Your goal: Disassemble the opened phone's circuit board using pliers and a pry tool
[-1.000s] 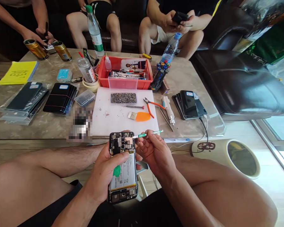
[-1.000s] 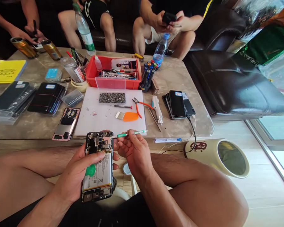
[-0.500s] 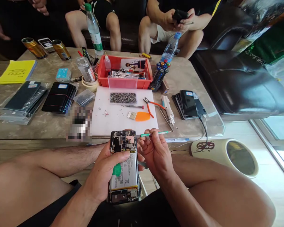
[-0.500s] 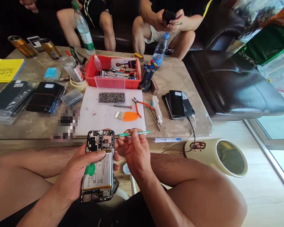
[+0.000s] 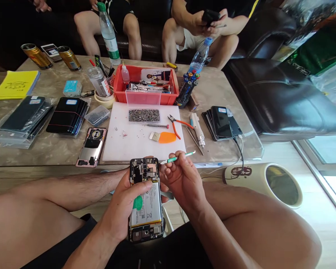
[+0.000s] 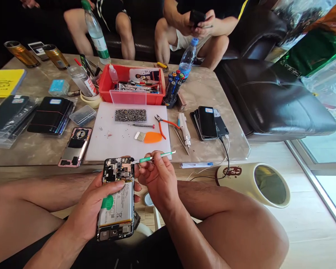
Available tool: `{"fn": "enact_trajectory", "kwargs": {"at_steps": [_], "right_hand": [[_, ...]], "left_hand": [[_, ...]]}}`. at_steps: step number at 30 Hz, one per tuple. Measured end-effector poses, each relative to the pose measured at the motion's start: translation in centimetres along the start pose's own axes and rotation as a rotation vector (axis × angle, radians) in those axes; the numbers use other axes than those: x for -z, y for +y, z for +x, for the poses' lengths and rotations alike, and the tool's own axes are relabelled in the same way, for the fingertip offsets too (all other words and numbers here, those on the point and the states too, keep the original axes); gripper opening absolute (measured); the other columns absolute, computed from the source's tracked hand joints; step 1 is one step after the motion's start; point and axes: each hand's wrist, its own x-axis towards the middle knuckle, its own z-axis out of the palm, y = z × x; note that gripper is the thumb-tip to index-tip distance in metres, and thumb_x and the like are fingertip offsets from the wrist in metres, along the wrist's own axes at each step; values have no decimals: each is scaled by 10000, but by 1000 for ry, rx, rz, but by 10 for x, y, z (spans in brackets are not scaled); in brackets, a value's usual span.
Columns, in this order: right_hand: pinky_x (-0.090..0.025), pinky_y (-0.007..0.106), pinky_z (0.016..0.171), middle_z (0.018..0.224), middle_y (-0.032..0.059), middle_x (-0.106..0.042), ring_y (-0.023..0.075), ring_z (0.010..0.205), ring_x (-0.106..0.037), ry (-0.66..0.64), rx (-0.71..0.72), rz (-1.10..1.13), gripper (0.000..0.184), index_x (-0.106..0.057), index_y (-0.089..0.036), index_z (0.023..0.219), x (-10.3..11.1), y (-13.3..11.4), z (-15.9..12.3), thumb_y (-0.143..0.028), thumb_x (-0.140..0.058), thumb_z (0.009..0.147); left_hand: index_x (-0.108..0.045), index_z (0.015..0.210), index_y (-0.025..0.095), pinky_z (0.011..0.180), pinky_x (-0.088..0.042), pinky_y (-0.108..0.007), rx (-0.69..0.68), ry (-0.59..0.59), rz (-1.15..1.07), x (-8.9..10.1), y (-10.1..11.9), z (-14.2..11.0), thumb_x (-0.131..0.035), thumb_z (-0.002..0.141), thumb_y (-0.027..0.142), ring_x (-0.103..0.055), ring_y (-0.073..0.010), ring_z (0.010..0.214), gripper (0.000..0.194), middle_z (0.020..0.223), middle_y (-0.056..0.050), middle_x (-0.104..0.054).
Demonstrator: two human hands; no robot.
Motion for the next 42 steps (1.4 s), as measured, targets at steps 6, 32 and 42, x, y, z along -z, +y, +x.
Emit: {"fn": "enact_trajectory", "kwargs": {"at_steps": [6, 32, 42], "right_hand": [[-492, 207, 561, 741, -30, -611, 90, 576, -544, 2, 142, -482, 248, -646, -206, 833, -6, -20, 1, -428, -700, 929], [-438, 222, 517, 651, -57, -506, 99, 550, -440, -291, 22, -884, 310, -550, -224, 830, -4, -10, -7, -489, -653, 954], [-457, 224, 517, 667, -47, -552, 108, 560, -506, -256, -38, -541, 262, -570, -231, 855, -4, -10, -8, -440, -693, 956]], "left_hand": [[-611, 1249, 189, 596, -611, -341, -90, 64, 83, -2, 1, -4, -833, 775, 310, -780, -296, 763, 538, 935, -89, -791], [-641, 1291, 223, 608, -607, -308, -161, 144, 74, -10, 3, 4, -841, 692, 216, -760, -241, 724, 631, 969, -41, -787], [-645, 1125, 197, 613, -613, -374, -7, 98, 2, -6, 10, 1, -839, 703, 249, -761, -279, 647, 468, 851, -58, -787]]}}
